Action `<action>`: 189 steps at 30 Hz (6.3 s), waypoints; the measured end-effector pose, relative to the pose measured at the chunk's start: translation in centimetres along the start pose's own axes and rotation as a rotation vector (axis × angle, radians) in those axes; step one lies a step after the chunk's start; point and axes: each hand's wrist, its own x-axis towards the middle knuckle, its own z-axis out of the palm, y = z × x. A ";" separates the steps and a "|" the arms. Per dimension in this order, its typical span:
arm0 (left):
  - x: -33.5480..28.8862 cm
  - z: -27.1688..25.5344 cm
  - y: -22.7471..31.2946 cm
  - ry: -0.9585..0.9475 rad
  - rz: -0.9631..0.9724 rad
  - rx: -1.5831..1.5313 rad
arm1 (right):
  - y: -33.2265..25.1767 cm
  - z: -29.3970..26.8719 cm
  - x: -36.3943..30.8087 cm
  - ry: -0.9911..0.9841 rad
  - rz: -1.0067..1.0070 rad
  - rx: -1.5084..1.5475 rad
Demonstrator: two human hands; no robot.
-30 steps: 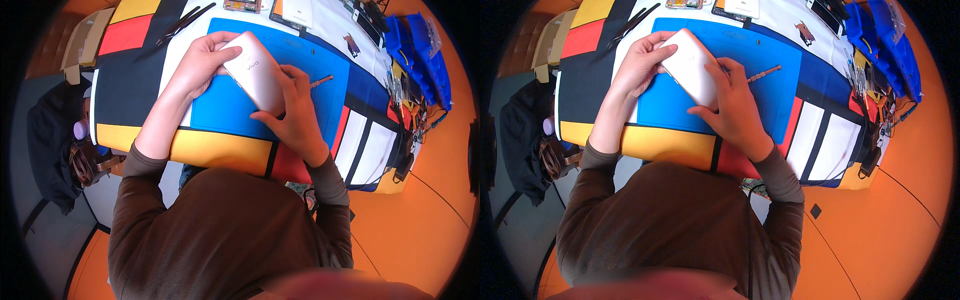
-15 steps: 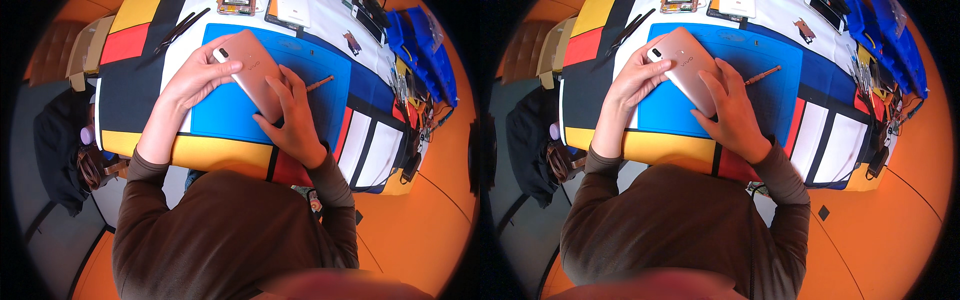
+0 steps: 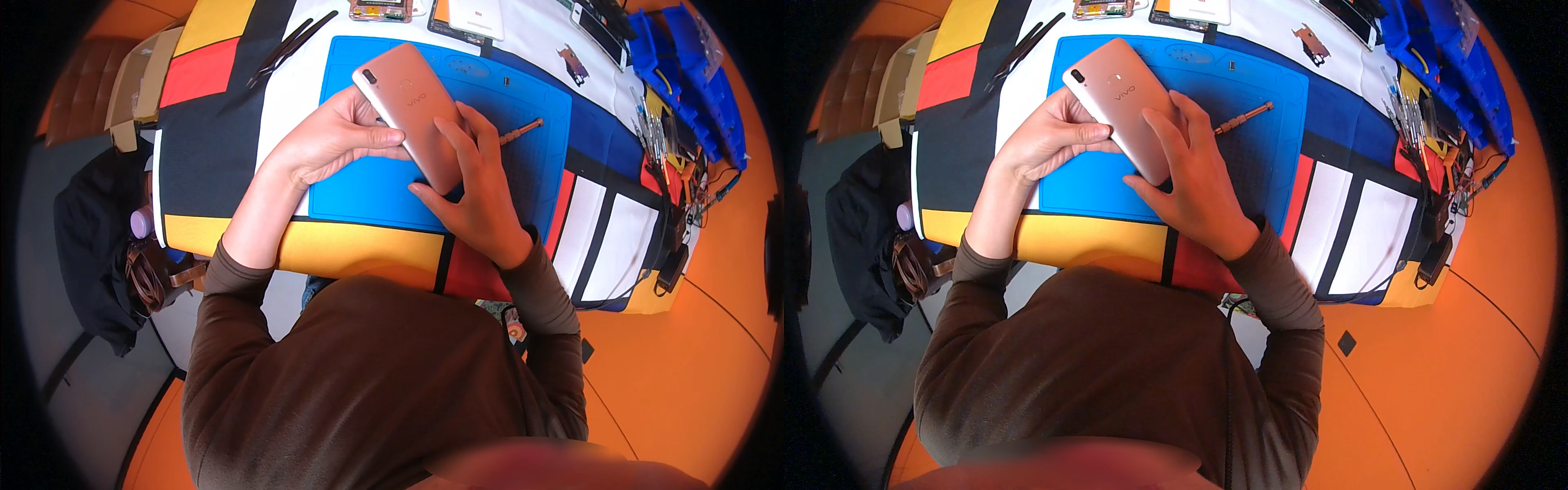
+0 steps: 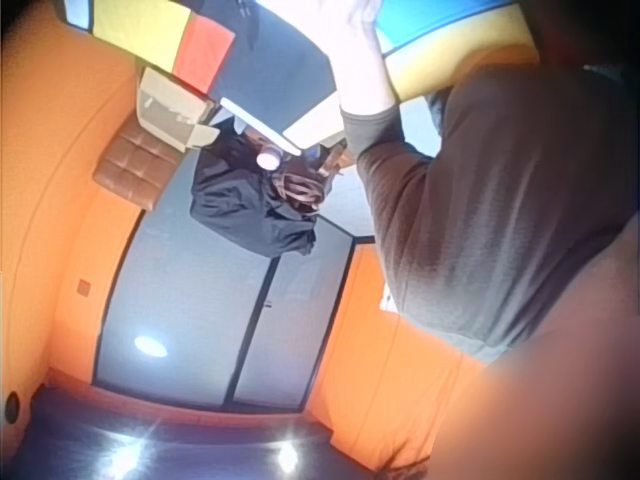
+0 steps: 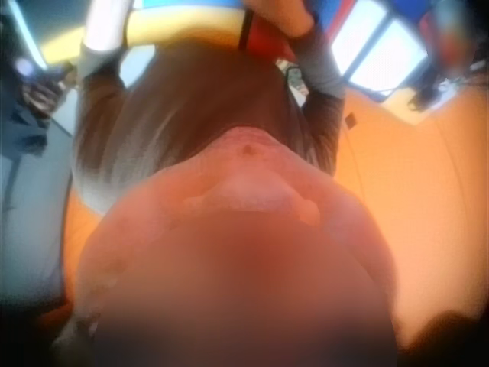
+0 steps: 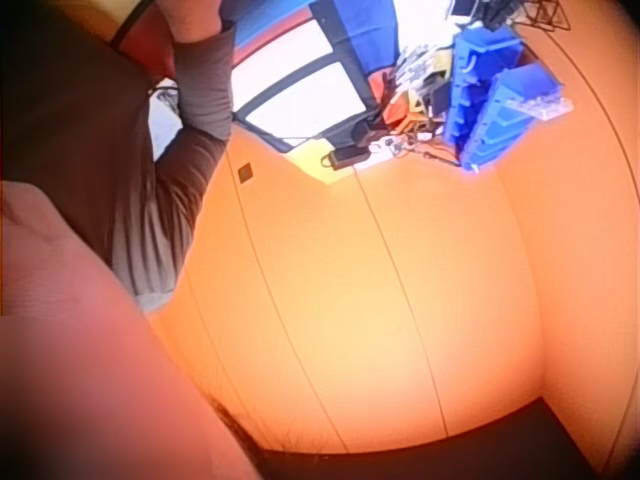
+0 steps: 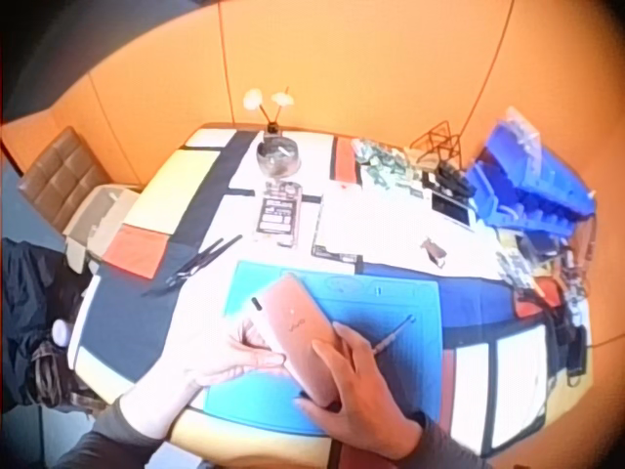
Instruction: The person uses a screwdriver to remove screws from a smartphone motherboard, then detaches a small component. They place the motherboard aside and pick up a disassembled phone, separating the back cover from the main body.
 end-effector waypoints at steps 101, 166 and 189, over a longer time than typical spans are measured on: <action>-0.2 -0.3 0.1 0.060 -0.047 0.041 | -0.1 -1.4 -0.1 0.301 0.362 0.490; -1.8 -3.3 2.0 0.097 0.076 0.145 | 0.0 -0.6 -0.6 0.132 0.353 0.492; -1.1 -2.5 1.2 0.027 0.037 0.185 | 0.6 -1.0 -0.4 0.267 0.314 0.437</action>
